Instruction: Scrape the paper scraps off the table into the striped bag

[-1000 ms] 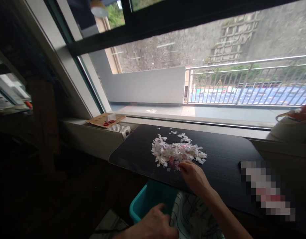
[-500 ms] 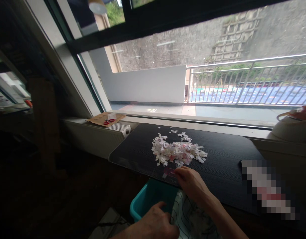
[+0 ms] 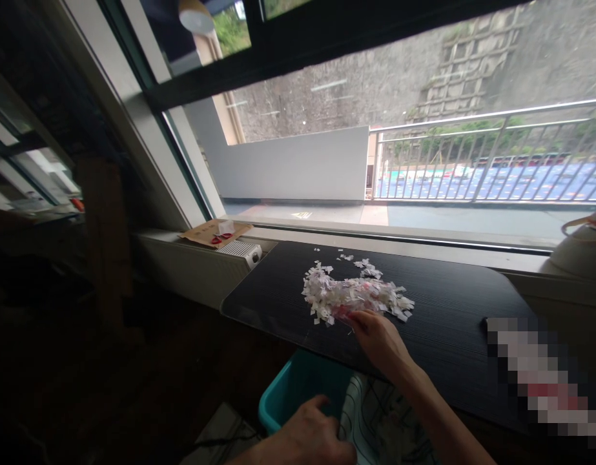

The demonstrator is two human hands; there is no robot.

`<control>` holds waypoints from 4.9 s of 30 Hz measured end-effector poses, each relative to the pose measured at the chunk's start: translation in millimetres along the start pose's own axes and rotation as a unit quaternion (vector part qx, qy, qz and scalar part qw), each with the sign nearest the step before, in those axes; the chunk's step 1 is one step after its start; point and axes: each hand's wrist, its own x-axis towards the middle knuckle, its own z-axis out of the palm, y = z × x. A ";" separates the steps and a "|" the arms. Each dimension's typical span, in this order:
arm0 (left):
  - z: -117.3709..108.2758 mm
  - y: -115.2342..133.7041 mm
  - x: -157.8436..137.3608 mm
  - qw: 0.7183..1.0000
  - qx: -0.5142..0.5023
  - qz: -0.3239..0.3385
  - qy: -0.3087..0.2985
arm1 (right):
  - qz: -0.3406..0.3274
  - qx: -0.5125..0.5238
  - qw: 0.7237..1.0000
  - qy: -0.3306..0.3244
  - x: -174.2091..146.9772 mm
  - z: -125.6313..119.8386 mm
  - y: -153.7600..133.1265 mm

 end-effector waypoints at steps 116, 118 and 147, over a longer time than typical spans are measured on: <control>-19.0 -3.0 -6.9 0.996 -0.072 -0.024 -0.040 | 0.048 -0.073 0.995 -0.043 -41.1 -47.4 1.8; -18.5 -3.5 -6.9 0.995 -0.083 -0.025 -0.040 | 0.052 -0.077 0.995 -0.036 -41.5 -49.2 4.8; -10.8 2.4 -6.3 0.994 -0.086 -0.071 0.007 | 0.078 -0.060 0.995 -0.011 -44.8 -57.5 17.3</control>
